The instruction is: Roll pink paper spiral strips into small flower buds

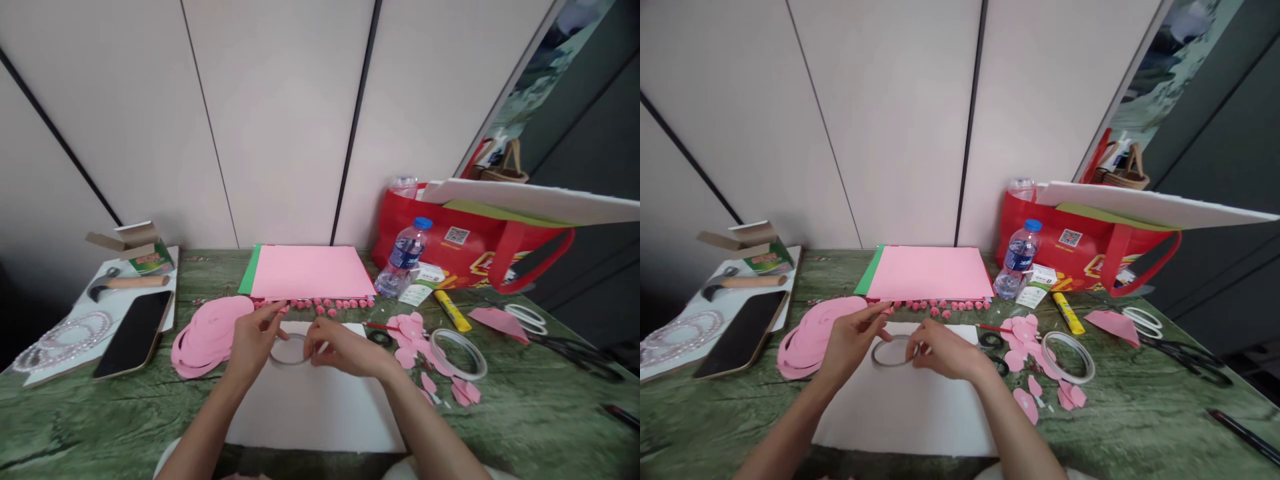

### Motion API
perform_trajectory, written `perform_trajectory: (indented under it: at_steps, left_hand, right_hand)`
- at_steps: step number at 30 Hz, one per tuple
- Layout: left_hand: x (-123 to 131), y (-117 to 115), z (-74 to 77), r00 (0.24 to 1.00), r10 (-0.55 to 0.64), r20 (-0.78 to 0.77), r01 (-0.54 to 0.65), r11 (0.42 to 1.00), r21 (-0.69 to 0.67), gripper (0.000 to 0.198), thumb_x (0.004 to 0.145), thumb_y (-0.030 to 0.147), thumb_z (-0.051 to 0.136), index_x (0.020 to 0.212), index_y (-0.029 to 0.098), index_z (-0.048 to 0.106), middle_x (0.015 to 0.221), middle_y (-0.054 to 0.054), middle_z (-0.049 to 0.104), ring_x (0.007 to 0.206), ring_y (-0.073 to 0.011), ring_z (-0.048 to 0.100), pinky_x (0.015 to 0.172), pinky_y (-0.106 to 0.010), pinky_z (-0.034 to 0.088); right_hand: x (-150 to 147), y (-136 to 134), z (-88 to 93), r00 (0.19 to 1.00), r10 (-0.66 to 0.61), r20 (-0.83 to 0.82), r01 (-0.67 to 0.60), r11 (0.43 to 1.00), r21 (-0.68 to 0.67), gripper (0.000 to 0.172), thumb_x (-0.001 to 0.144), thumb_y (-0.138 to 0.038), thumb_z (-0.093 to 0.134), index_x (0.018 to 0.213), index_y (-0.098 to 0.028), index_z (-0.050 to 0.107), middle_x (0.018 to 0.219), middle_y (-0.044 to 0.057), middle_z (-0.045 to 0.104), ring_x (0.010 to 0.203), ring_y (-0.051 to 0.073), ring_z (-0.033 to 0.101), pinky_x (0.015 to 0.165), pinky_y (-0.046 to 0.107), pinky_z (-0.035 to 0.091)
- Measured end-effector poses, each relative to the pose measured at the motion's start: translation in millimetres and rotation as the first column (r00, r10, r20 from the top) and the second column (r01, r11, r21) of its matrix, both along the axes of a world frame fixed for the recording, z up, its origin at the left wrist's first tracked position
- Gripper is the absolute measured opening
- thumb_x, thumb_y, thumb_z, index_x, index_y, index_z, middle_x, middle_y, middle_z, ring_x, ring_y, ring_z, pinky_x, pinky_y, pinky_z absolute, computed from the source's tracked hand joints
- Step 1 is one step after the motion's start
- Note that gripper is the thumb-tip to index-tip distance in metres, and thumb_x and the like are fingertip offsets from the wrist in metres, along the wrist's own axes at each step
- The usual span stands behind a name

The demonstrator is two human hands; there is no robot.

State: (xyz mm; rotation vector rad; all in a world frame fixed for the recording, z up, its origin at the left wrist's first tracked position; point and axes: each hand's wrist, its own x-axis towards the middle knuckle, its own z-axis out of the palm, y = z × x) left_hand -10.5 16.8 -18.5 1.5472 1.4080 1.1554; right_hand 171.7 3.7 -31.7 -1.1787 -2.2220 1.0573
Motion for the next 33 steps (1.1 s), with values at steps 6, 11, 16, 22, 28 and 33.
perform_trajectory:
  at_steps: [6,11,16,22,28,33]
  left_hand:
    - [4.8,-2.6,-1.7,0.994,0.011,0.11,-0.005,0.998,-0.056,0.031,0.068,0.03,0.059,0.094,0.016,0.067,0.057,-0.001,0.068,0.033,-0.0095,0.053,0.034,-0.019,0.041]
    - [9.2,-5.2,0.6,0.971,0.084,0.222,-0.067,0.994,-0.083,0.031,0.069,0.031,0.06,0.094,0.014,0.066,0.031,0.007,0.048,0.023,-0.005,0.035,0.026,-0.015,0.027]
    - [9.8,-7.4,2.5,0.927,0.141,0.348,-0.158,0.987,0.019,0.031,0.07,0.032,0.062,0.095,0.016,0.065,0.065,-0.001,0.066,0.026,-0.0025,0.038,0.028,-0.018,0.033]
    - [9.4,-11.3,-2.0,0.946,0.142,0.29,-0.202,0.96,0.191,0.025,0.073,0.029,0.059,0.096,0.02,0.065,0.08,-0.002,0.068,0.029,-0.0022,0.042,0.028,-0.018,0.037]
    - [8.1,-14.1,-9.6,0.984,0.12,0.13,-0.162,0.905,0.394,0.022,0.076,0.021,0.056,0.095,0.023,0.066,0.098,-0.004,0.066,0.036,-0.0024,0.05,0.031,-0.016,0.044]
    - [9.0,-15.8,-10.0,0.99,0.131,0.057,-0.142,0.867,0.477,0.022,0.075,0.019,0.056,0.095,0.022,0.066,0.095,-0.004,0.068,0.036,-0.0031,0.052,0.034,-0.017,0.047]
  right_hand:
    - [-1.3,3.7,6.0,0.958,-0.173,-0.231,0.156,0.984,-0.088,0.006,0.076,-0.019,0.053,0.081,-0.02,0.056,0.073,-0.001,0.055,0.063,0.012,0.056,0.056,0.023,0.044]
    - [-13.4,6.3,2.8,0.83,-0.296,-0.473,0.26,0.955,-0.141,0.016,0.071,-0.021,0.059,0.087,-0.018,0.057,0.076,0.001,0.061,0.072,0.015,0.06,0.067,0.029,0.049]
    - [-24.5,1.6,9.7,0.746,-0.334,-0.576,0.401,0.916,-0.012,0.012,0.073,-0.02,0.056,0.079,-0.019,0.066,0.093,0.007,0.063,0.088,0.019,0.059,0.078,0.033,0.048]
    - [-31.8,-3.4,14.2,0.678,-0.383,-0.627,0.442,0.894,-0.069,0.016,0.072,-0.019,0.056,0.084,-0.019,0.066,0.092,0.007,0.064,0.085,0.018,0.06,0.078,0.034,0.048]
    - [-34.4,-6.7,18.6,0.557,-0.468,-0.686,0.376,0.879,-0.294,0.017,0.059,-0.022,0.07,0.074,-0.017,0.063,0.082,0.003,0.062,0.076,0.016,0.06,0.075,0.031,0.049]
    - [-36.4,-7.4,18.3,0.497,-0.474,-0.727,0.338,0.877,-0.341,0.02,0.052,-0.021,0.074,0.066,-0.016,0.06,0.083,0.002,0.059,0.076,0.014,0.058,0.074,0.028,0.048]
